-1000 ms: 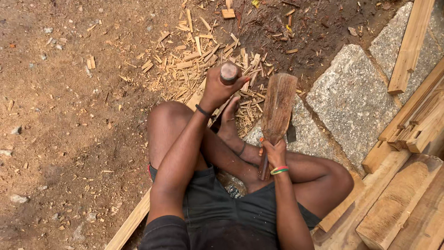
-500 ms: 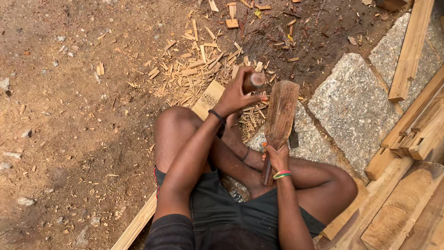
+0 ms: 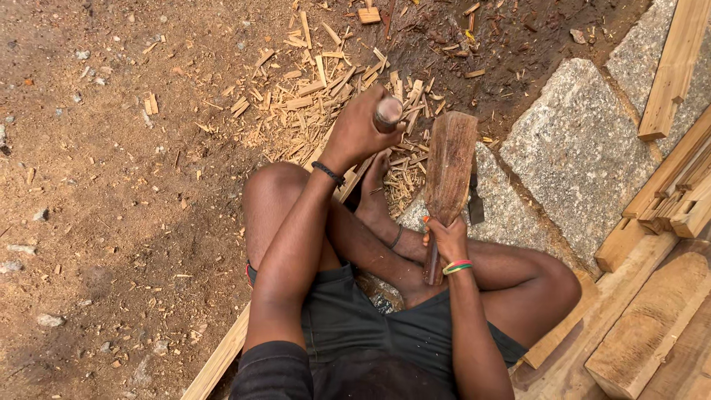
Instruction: The person sits on the ground and carves a small rectangular piece of wood using a chisel and a wooden mallet. They repeatedly position the chisel and strike it to remove wood shavings, occasionally adjusting the wood piece.
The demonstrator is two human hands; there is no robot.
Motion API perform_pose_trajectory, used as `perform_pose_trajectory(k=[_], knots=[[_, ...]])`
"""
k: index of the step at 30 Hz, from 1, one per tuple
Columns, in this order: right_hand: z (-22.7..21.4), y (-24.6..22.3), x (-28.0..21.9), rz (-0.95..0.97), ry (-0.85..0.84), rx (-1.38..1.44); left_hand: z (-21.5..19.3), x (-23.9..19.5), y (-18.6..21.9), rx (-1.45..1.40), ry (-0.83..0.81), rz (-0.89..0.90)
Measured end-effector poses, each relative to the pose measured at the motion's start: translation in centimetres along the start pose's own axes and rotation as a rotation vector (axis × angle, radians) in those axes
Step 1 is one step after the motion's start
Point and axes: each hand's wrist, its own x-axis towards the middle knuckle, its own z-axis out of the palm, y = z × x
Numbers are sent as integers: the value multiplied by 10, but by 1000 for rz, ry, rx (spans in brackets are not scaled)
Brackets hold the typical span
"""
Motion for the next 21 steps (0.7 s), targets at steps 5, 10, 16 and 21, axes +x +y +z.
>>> perform_pose_trajectory(k=[5, 10, 16, 21], knots=[[-1, -7, 0, -1, -45, -18, 9, -1, -19, -221, 82, 41], [-1, -11, -1, -16, -52, -49, 38, 4, -15, -405, -73, 96], [4, -13, -12, -34, -1, -28, 44, -8, -4, -278, -158, 232], [3, -10, -14, -36, 21, 6, 40, -13, -14, -276, -38, 221]])
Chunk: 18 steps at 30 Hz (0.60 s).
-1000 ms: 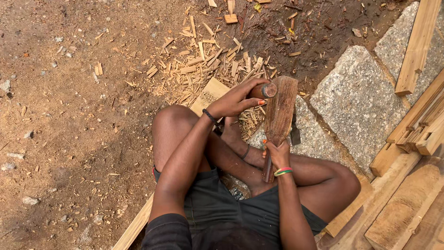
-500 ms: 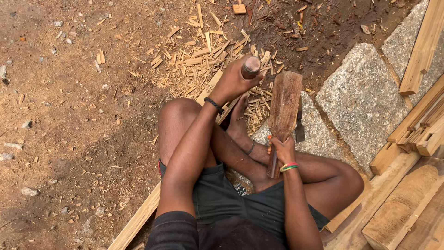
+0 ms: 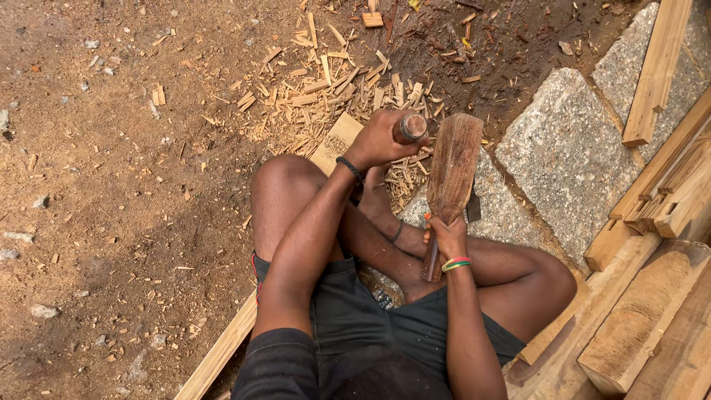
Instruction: The person sits on the ground and carves a small rectangular piece of wood using a chisel and a wooden mallet. They repeatedly position the chisel and strike it to remove wood shavings, occasionally adjusting the wood piece.
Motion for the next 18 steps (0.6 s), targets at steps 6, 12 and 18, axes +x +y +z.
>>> perform_pose_trajectory(k=[6, 12, 18], knots=[[-1, 1, 1, -15, -7, -17, 5, 8, 3, 12, 5, 28], [2, -1, -3, -14, -2, -30, 7, 12, 1, 19, 37, 50], [-3, 1, 2, -36, -56, -81, 10, 15, 2, 2, -40, -34]])
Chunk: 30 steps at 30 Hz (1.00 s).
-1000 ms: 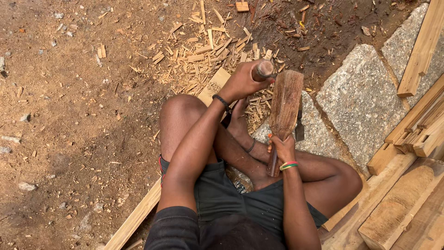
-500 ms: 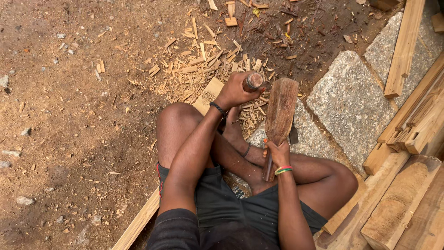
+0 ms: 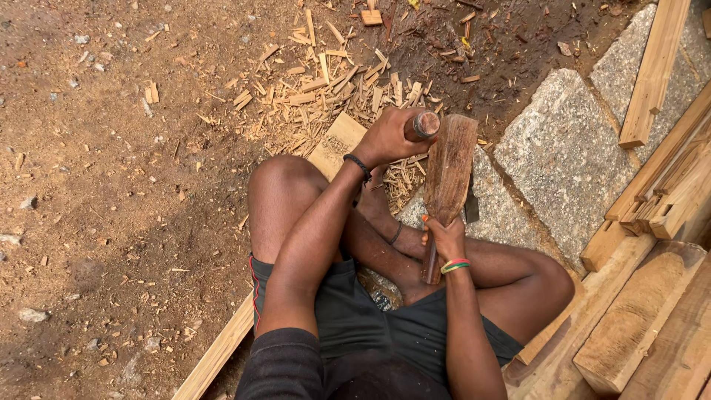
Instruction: The person sits on the ground and carves a small rectangular piece of wood using a chisel and a wooden mallet. They repeatedly position the chisel and strike it to remove wood shavings, occasionally adjusting the wood piece.
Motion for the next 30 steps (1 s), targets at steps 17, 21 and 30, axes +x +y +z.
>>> perform_pose_trajectory(k=[17, 21, 30], knots=[[5, -10, -2, 31, 20, -75, -13, 7, -42, -128, 117, -102], [5, -4, -1, -4, 21, -96, 7, 9, -16, 0, -56, -10], [6, -8, -7, -13, 59, -90, 5, 14, -35, -37, 113, -41]])
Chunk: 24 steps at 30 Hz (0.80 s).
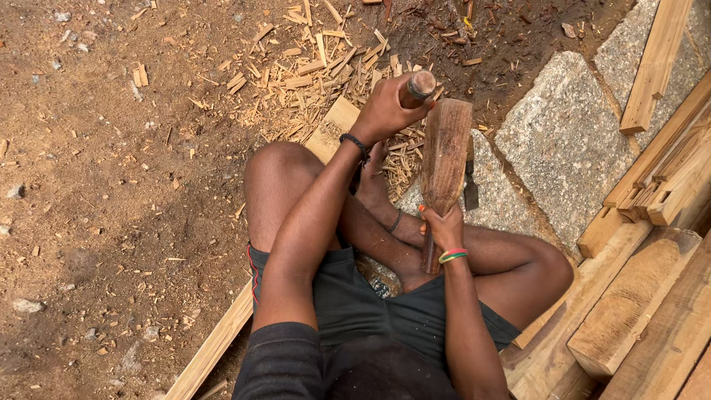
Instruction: The person sits on the ground and carves a small rectangular piece of wood using a chisel and a wooden mallet. They repeatedly position the chisel and strike it to remove wood shavings, occasionally adjusting the wood piece.
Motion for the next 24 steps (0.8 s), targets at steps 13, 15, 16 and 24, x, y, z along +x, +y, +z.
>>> perform_pose_trajectory(k=[13, 15, 16, 24], knots=[[-17, -13, -32, -291, 191, 229, 8, -3, 13, 70, -174, 86], [-27, -31, -39, -421, 242, 282, 9, -2, 14, 98, -190, 25], [-35, -42, -40, -439, 295, 371, 9, -2, 15, 113, -200, -5], [-118, -160, -31, -938, 485, 543, 2, -16, 12, 72, -168, -5]])
